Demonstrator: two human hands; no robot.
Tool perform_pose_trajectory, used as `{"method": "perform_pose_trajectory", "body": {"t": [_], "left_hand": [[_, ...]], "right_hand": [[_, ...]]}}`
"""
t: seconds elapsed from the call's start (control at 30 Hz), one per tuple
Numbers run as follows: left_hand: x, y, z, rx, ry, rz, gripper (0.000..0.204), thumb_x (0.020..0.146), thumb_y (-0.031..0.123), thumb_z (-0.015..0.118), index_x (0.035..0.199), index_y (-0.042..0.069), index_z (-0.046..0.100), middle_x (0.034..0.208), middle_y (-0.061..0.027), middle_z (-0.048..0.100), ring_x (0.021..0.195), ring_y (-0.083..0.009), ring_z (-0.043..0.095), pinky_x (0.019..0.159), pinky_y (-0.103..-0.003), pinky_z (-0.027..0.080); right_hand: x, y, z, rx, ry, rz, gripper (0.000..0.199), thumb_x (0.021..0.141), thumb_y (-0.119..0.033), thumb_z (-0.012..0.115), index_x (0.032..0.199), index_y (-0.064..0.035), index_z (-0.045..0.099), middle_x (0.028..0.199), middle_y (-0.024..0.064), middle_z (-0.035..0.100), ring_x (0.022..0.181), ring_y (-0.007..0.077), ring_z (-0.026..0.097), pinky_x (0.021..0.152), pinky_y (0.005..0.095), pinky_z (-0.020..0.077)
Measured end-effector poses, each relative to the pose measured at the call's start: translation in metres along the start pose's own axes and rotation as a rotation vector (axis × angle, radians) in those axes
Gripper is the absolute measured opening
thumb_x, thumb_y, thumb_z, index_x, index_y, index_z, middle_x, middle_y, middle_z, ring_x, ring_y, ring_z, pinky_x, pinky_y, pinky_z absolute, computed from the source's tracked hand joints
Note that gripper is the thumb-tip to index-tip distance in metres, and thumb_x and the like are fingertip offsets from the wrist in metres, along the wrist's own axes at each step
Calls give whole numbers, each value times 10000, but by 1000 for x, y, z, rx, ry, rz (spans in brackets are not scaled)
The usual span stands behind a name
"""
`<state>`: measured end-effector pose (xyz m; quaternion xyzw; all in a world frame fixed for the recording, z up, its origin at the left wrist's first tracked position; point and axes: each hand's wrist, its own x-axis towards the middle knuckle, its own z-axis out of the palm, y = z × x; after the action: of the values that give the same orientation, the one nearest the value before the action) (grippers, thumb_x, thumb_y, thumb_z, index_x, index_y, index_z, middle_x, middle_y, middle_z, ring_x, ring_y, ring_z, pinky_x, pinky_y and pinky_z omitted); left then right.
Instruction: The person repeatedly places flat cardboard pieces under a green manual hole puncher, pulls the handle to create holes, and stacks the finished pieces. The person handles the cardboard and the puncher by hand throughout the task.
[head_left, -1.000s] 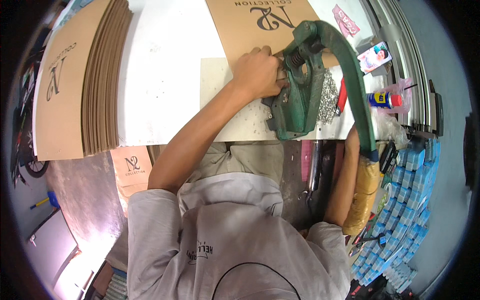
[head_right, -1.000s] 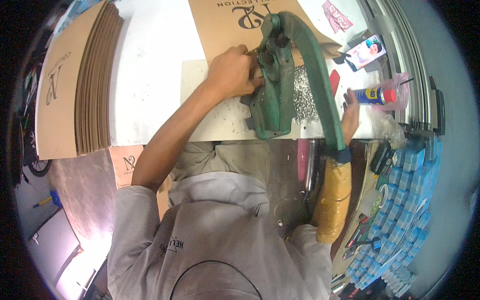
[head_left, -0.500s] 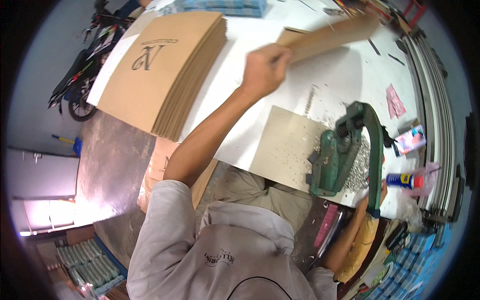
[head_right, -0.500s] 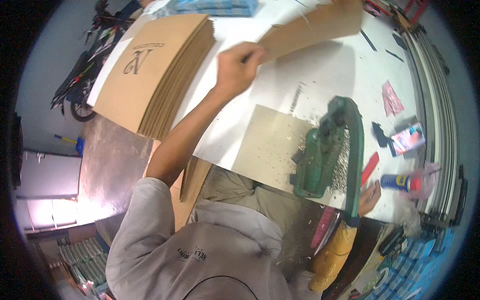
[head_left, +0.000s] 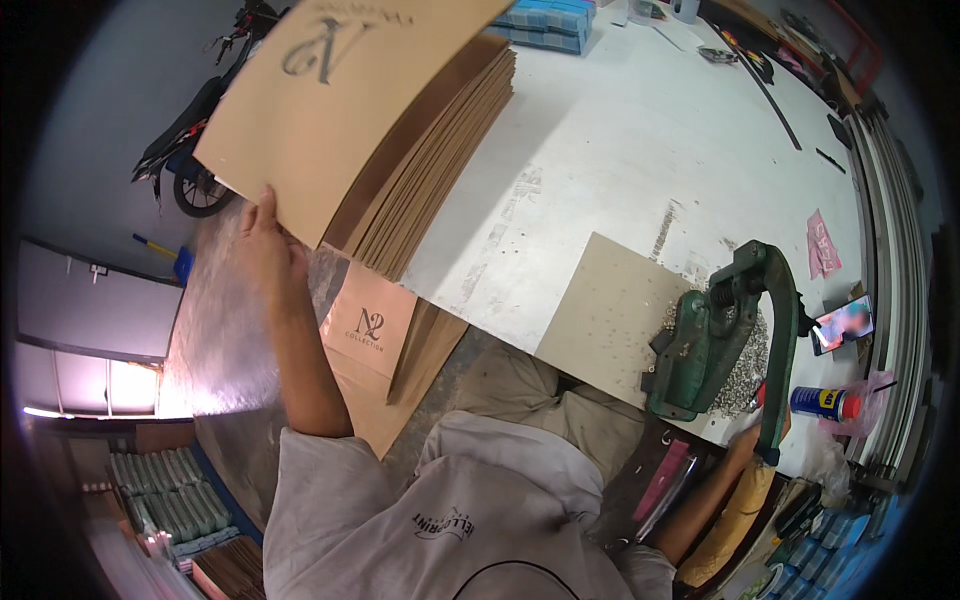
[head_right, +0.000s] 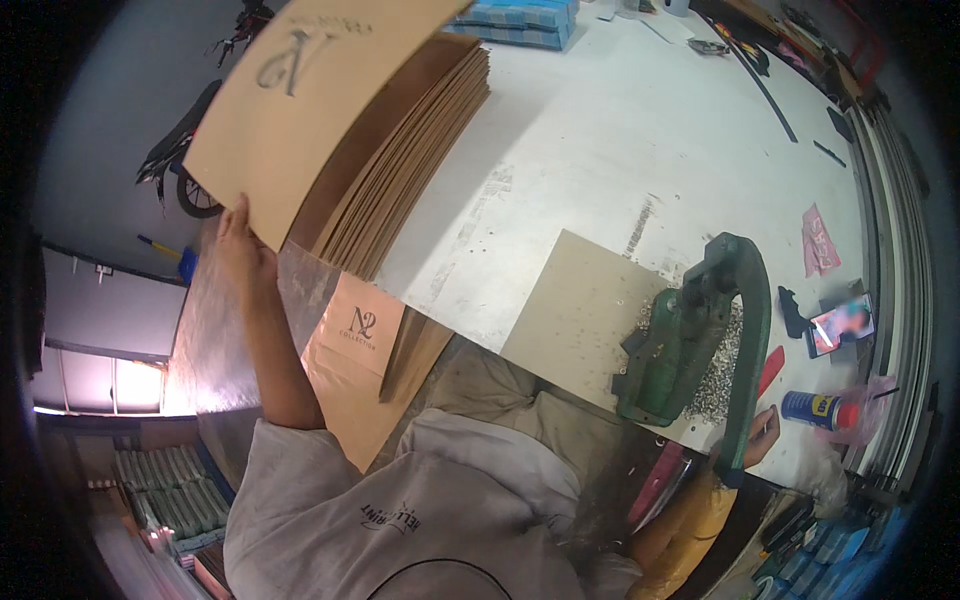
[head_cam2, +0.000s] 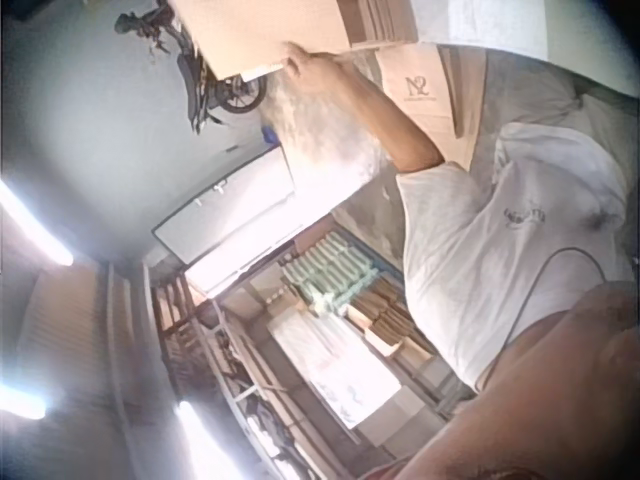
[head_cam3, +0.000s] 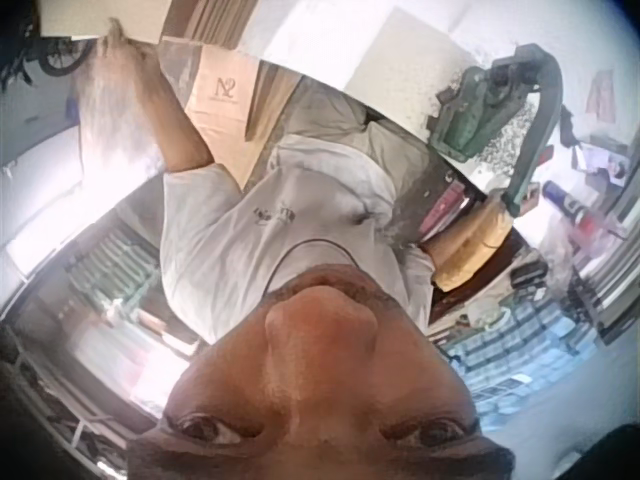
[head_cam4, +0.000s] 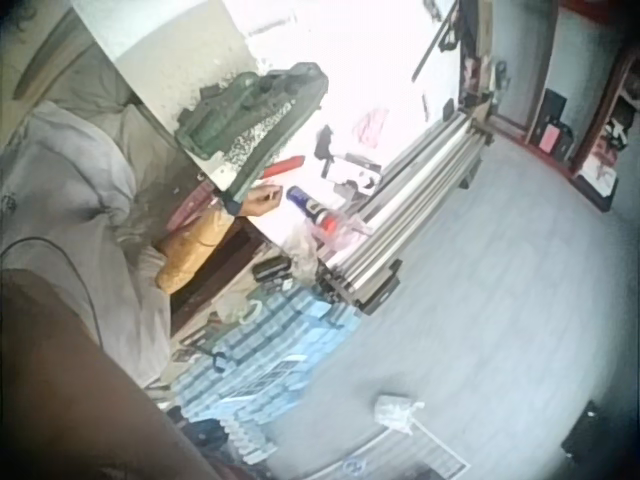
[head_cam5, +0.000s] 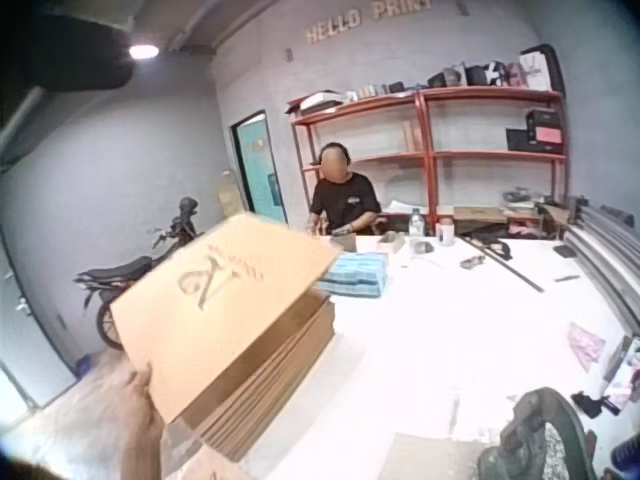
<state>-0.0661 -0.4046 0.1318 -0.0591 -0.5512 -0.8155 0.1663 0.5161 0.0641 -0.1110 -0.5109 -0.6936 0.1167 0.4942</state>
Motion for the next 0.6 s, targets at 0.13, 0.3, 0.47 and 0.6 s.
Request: {"method": "perform_pose_trajectory", "body": {"t": [0.13, 0.3, 0.47, 0.6], "left_hand": [[0, -38, -20, 151, 141, 8, 194, 978, 94, 706, 1018, -93, 669, 980, -135, 736, 829, -181, 728, 706, -271, 588], [-11, -60, -23, 419, 273, 130, 281, 968, 160, 720, 1082, -85, 644, 970, -133, 693, 815, -143, 664, 687, -248, 514], [-11, -82, -14, 539, 352, 170, 421, 949, 207, 745, 1206, -90, 593, 1113, -125, 584, 908, -138, 600, 782, -277, 505], [-7, -94, -26, 587, 295, 223, 517, 954, 209, 732, 1333, -89, 545, 1273, -194, 499, 1066, -228, 595, 907, -333, 504]], "right_hand": [[-9, 21, 5, 43, -20, 122, 485, 1073, -355, 546, 1321, 58, 605, 1277, 198, 648, 1165, 296, 619, 1022, 381, 474], [-5, 63, 6, -73, -162, 404, 693, 1054, -549, 504, 1436, 28, 552, 1445, 210, 602, 1326, 340, 570, 1109, 386, 407], [-2, -54, -2, -24, -53, 237, 570, 1060, -437, 586, 1335, 59, 644, 1333, 216, 677, 1213, 314, 647, 1033, 379, 476], [1, -80, -2, -60, -57, 214, 479, 1063, -360, 617, 1267, 69, 669, 1217, 200, 710, 1097, 263, 670, 945, 374, 521]]}}
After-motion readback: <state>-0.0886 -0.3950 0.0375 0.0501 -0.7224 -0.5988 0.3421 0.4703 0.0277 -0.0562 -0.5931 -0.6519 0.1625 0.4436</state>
